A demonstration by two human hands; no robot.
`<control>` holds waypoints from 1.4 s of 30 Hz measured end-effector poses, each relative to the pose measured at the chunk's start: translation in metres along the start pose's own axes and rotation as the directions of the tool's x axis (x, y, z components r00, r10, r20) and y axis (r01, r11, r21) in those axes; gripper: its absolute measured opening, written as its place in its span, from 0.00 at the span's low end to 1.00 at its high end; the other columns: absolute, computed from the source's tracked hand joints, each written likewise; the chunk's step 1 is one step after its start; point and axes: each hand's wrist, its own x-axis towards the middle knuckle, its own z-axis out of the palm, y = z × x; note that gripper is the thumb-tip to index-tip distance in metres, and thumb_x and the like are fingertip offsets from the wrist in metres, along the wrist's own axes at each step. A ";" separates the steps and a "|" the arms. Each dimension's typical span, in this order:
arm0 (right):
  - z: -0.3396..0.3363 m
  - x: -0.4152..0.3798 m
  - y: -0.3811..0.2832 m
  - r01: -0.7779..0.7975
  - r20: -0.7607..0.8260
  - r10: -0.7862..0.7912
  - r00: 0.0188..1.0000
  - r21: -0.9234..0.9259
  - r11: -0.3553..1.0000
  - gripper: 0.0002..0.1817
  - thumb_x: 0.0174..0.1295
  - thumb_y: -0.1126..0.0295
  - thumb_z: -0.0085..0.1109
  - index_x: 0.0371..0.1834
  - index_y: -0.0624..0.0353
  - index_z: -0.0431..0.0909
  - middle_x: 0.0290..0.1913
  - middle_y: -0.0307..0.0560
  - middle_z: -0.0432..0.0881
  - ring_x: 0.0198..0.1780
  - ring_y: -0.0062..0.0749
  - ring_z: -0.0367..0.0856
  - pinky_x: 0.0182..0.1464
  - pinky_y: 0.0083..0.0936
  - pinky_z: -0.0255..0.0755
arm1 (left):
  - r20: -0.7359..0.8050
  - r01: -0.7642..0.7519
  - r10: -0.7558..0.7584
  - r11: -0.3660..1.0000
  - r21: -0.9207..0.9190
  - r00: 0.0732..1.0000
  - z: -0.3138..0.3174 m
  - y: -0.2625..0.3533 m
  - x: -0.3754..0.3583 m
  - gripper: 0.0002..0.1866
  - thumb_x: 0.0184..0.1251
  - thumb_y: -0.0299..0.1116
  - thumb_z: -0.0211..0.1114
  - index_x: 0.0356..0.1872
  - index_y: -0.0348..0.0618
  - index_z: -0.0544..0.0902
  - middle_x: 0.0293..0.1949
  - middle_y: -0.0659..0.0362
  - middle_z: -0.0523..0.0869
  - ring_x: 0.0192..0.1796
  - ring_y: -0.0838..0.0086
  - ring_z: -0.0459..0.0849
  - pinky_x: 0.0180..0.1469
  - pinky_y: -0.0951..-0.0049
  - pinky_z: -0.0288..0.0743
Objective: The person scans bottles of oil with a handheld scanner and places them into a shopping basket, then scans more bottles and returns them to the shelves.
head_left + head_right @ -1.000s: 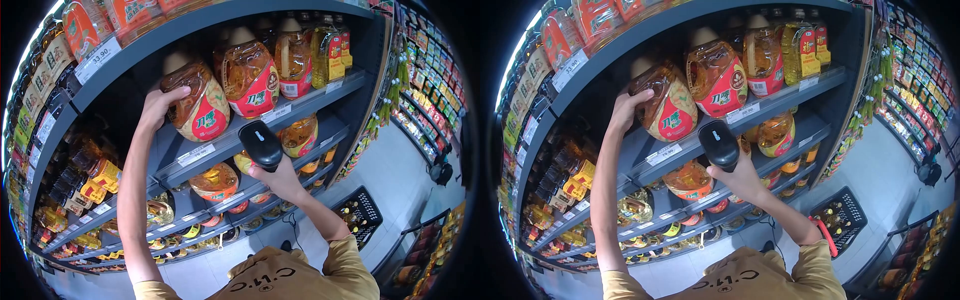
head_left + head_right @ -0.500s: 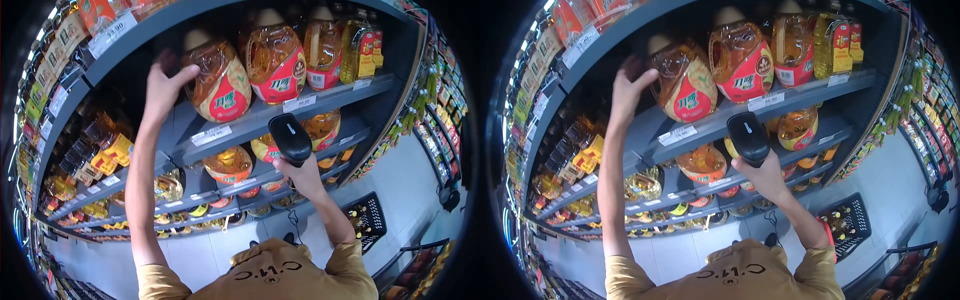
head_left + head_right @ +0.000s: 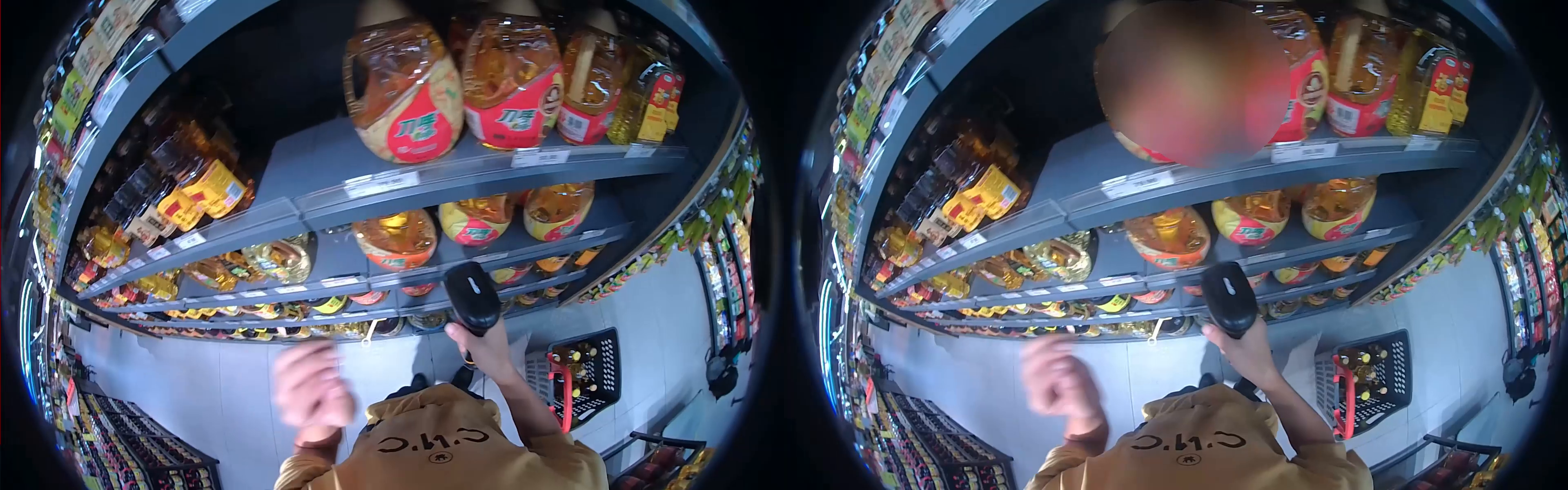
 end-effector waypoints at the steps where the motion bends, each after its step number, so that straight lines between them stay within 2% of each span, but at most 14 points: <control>1: 0.006 -0.007 0.007 -0.034 -0.025 0.034 0.999 0.020 0.999 0.07 0.60 0.74 0.68 0.30 0.59 0.77 0.20 0.33 0.75 0.21 0.16 0.73 0.24 0.18 0.65 | 0.029 0.076 -0.073 0.988 -0.133 0.997 0.009 -0.003 -0.019 0.04 0.63 0.26 0.67 0.34 0.35 0.82 0.36 0.48 0.89 0.39 0.56 0.88 0.42 0.61 0.85; 3: 0.010 -0.017 0.042 -0.019 -0.094 0.016 0.995 -0.030 0.999 0.07 0.59 0.74 0.69 0.29 0.59 0.78 0.21 0.32 0.75 0.20 0.15 0.72 0.24 0.19 0.64 | 0.226 0.389 -0.339 0.891 -0.235 0.913 0.025 0.003 -0.062 0.05 0.61 0.23 0.71 0.34 0.32 0.86 0.37 0.47 0.89 0.37 0.61 0.89 0.41 0.67 0.83; 5: 0.017 -0.032 0.067 -0.053 -0.170 0.047 0.984 -0.032 0.998 0.07 0.58 0.73 0.69 0.29 0.59 0.78 0.21 0.31 0.75 0.21 0.15 0.71 0.24 0.20 0.64 | 0.479 0.572 -0.393 0.757 -0.316 0.785 0.031 -0.007 -0.100 0.06 0.61 0.21 0.71 0.38 0.32 0.86 0.38 0.50 0.89 0.37 0.66 0.89 0.41 0.71 0.83; 10: 0.028 -0.076 0.106 -0.160 -0.359 0.134 0.924 -0.042 0.986 0.07 0.58 0.74 0.69 0.28 0.62 0.78 0.20 0.33 0.75 0.20 0.16 0.72 0.23 0.20 0.63 | 0.637 0.425 -0.222 0.887 -0.183 0.738 0.023 -0.049 -0.156 0.04 0.60 0.23 0.71 0.36 0.38 0.87 0.36 0.55 0.88 0.34 0.62 0.89 0.35 0.69 0.83; 19: 0.014 -0.183 0.166 -0.194 -0.700 0.031 0.713 -0.154 0.969 0.10 0.56 0.79 0.67 0.38 0.62 0.76 0.20 0.36 0.76 0.16 0.20 0.72 0.19 0.21 0.63 | 0.901 0.785 -0.408 0.602 0.144 0.148 0.062 -0.044 -0.237 0.09 0.67 0.33 0.66 0.41 0.41 0.87 0.40 0.51 0.88 0.41 0.56 0.88 0.45 0.65 0.81; 22: -0.002 -0.214 0.166 -0.444 -0.764 0.056 0.643 -0.312 0.840 0.28 0.53 0.69 0.71 0.57 0.65 0.75 0.46 0.49 0.84 0.48 0.32 0.82 0.53 0.32 0.75 | 0.947 0.841 -0.294 0.538 0.049 0.133 0.079 -0.012 -0.284 0.07 0.66 0.29 0.69 0.41 0.38 0.86 0.35 0.52 0.89 0.37 0.67 0.88 0.41 0.70 0.80; 23: -0.006 -0.227 0.173 -0.488 -0.803 -0.011 0.596 -0.374 0.789 0.30 0.54 0.66 0.71 0.59 0.66 0.72 0.47 0.62 0.85 0.47 0.52 0.85 0.52 0.41 0.77 | 0.963 0.852 -0.255 0.521 0.059 0.090 0.081 0.007 -0.287 0.08 0.68 0.29 0.68 0.43 0.36 0.86 0.34 0.54 0.89 0.36 0.74 0.87 0.41 0.72 0.79; 24: -0.009 -0.238 0.146 -0.540 -0.789 0.261 0.556 -0.105 0.835 0.26 0.55 0.66 0.71 0.54 0.67 0.72 0.43 0.66 0.85 0.46 0.60 0.85 0.50 0.45 0.76 | 0.983 0.829 -0.182 0.555 0.073 0.035 0.083 0.023 -0.287 0.09 0.70 0.29 0.67 0.45 0.35 0.86 0.35 0.55 0.89 0.35 0.77 0.85 0.41 0.75 0.78; 26: -0.028 -0.289 0.182 -0.357 -0.830 0.006 0.557 -0.233 0.904 0.23 0.55 0.68 0.70 0.51 0.66 0.72 0.38 0.67 0.84 0.43 0.66 0.83 0.47 0.48 0.76 | 0.984 0.908 -0.101 0.383 0.172 -0.144 0.087 0.073 -0.331 0.10 0.70 0.30 0.67 0.44 0.33 0.86 0.34 0.56 0.89 0.35 0.79 0.84 0.40 0.77 0.78; 29: -0.046 -0.338 0.199 -0.379 -0.855 -0.041 0.517 -0.271 0.885 0.22 0.56 0.69 0.67 0.50 0.65 0.71 0.38 0.68 0.83 0.43 0.68 0.82 0.45 0.50 0.76 | 0.956 0.882 -0.088 0.370 0.293 -0.280 0.088 0.124 -0.347 0.11 0.71 0.30 0.67 0.43 0.30 0.86 0.31 0.60 0.87 0.34 0.83 0.82 0.39 0.80 0.75; 33: -0.099 -0.400 0.210 -0.557 -0.886 0.138 0.442 -0.151 0.817 0.21 0.56 0.69 0.67 0.51 0.63 0.71 0.37 0.66 0.84 0.43 0.66 0.83 0.45 0.49 0.77 | 0.969 0.861 -0.044 0.450 0.236 -0.243 0.117 0.197 -0.356 0.11 0.69 0.31 0.68 0.43 0.30 0.87 0.33 0.55 0.89 0.35 0.79 0.84 0.39 0.76 0.77; 37: -0.160 -0.438 0.229 -0.583 -0.904 0.178 0.388 -0.091 0.808 0.21 0.57 0.67 0.69 0.49 0.65 0.73 0.38 0.67 0.85 0.44 0.64 0.84 0.45 0.47 0.78 | 0.998 0.825 0.010 0.564 0.039 -0.054 0.157 0.266 -0.345 0.09 0.69 0.29 0.68 0.42 0.33 0.86 0.36 0.56 0.88 0.37 0.76 0.85 0.43 0.75 0.78; 40: -0.198 -0.454 0.236 -0.569 -0.912 0.155 0.380 -0.098 0.816 0.20 0.58 0.67 0.69 0.48 0.66 0.73 0.38 0.67 0.85 0.44 0.64 0.84 0.45 0.47 0.77 | 0.968 0.671 0.150 0.700 -0.247 0.200 0.188 0.289 -0.351 0.08 0.68 0.28 0.67 0.42 0.33 0.86 0.39 0.52 0.88 0.41 0.67 0.87 0.46 0.70 0.79; 42: -0.217 -0.454 0.244 -0.589 -0.920 0.168 0.354 -0.079 0.804 0.21 0.58 0.67 0.69 0.48 0.66 0.73 0.37 0.68 0.85 0.44 0.65 0.84 0.45 0.48 0.77 | 0.966 0.641 0.161 0.724 -0.255 0.203 0.206 0.297 -0.355 0.08 0.68 0.28 0.67 0.42 0.34 0.86 0.41 0.51 0.88 0.43 0.64 0.87 0.48 0.68 0.79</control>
